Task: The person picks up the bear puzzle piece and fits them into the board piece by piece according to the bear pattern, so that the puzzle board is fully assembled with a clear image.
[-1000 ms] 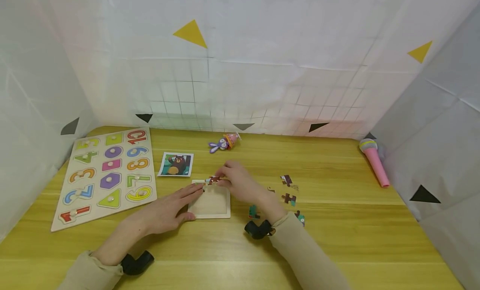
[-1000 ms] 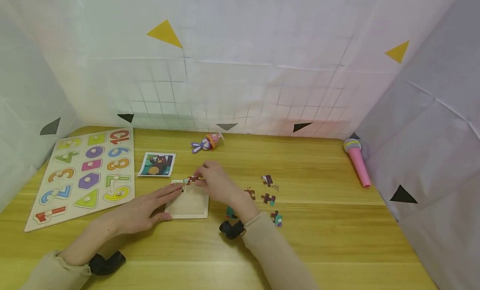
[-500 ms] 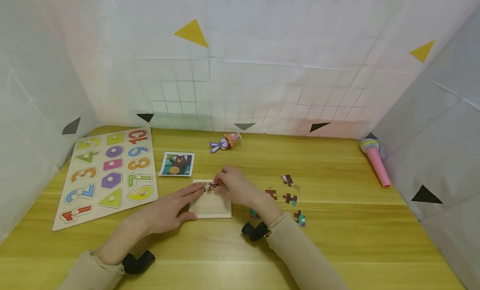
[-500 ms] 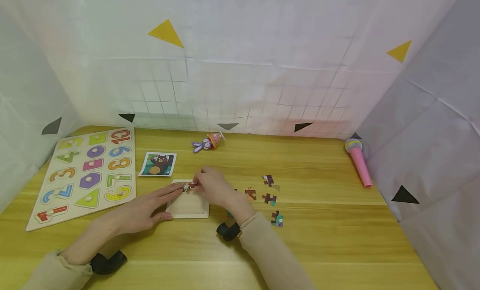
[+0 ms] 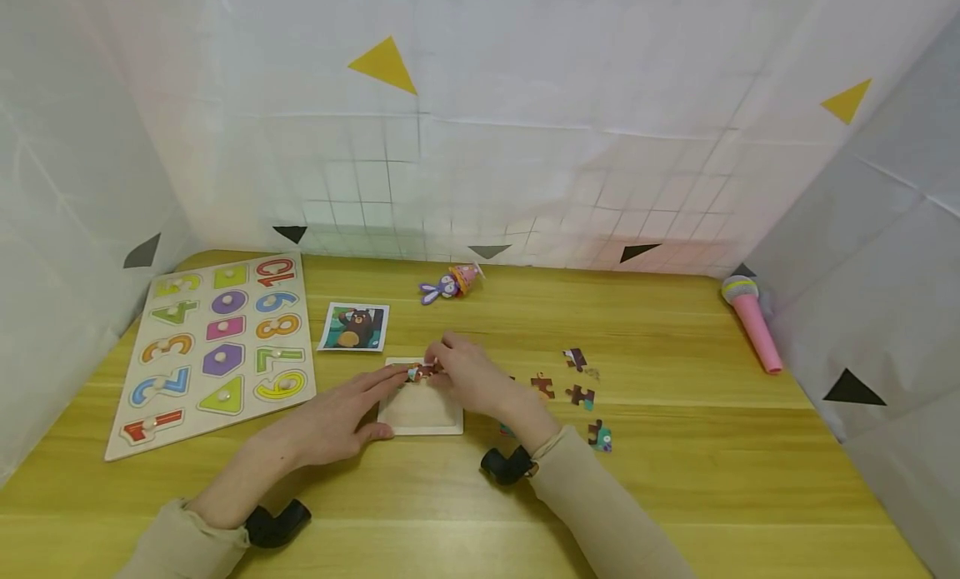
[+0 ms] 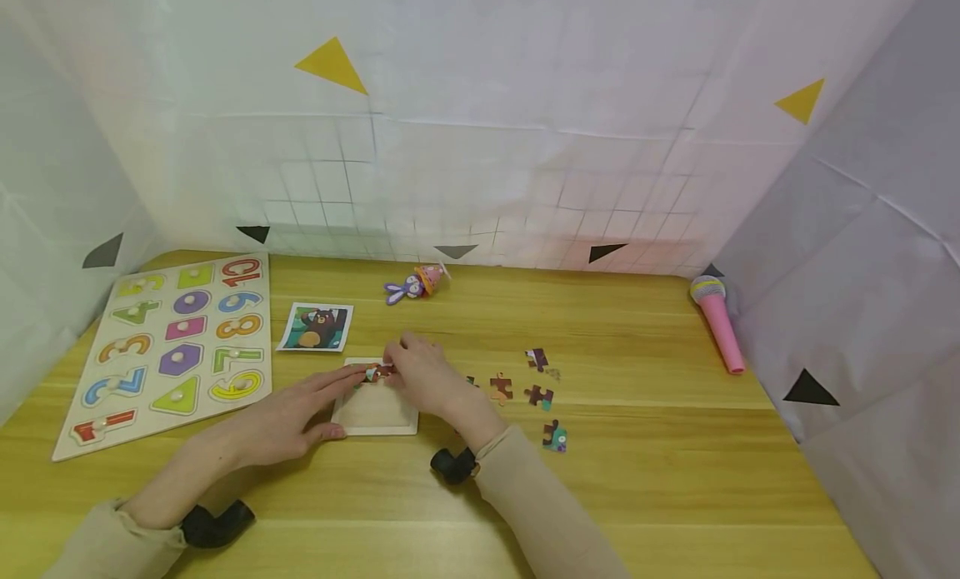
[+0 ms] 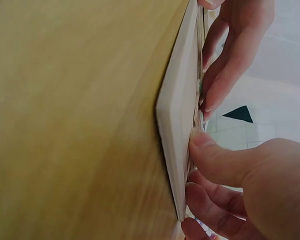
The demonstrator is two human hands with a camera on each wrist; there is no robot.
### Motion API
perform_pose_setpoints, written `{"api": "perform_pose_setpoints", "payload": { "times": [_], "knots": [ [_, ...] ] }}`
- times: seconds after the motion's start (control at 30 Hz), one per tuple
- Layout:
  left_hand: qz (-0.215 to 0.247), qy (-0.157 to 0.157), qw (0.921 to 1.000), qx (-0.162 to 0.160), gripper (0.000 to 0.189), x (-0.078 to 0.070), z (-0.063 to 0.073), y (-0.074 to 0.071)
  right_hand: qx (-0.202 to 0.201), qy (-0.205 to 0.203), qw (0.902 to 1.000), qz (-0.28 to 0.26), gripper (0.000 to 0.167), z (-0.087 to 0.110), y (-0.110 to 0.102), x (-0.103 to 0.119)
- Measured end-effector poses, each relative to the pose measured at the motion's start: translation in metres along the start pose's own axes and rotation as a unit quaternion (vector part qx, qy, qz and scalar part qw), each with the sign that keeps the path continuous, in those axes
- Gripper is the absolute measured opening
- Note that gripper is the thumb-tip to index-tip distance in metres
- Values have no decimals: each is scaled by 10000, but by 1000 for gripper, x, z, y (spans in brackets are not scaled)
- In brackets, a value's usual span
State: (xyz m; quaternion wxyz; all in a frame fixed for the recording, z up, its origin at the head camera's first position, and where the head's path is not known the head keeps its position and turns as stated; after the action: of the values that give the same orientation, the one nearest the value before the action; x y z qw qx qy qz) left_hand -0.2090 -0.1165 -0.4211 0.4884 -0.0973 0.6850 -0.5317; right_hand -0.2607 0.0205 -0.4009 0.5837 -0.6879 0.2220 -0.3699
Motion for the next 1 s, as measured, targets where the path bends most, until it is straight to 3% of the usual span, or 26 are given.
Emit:
{"api": "perform_pose_setpoints", "payload": {
  "times": [0.7, 1.0],
  "knots": [
    [-153, 79, 9998, 24, 70, -3, 0, 1, -232, -130, 9996, -120, 19, 0, 1, 0],
    [-261, 306, 9992, 67, 69, -6, 0, 2, -166, 5, 9998, -55, 17, -1, 2, -2]
  ]
}}
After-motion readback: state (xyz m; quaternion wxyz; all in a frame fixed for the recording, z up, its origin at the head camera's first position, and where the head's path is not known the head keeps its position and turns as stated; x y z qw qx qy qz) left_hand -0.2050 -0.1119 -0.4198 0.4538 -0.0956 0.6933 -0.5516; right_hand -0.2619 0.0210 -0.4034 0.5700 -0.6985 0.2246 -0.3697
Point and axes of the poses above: each hand's wrist, its own z-axis away from the middle knuckle, its own y-axis out of the palm, x = y × z, the point moved 8 cm from there along -z, towards the middle knuckle, and after that the axes turned 9 degrees about z, right-handed, at the moved point
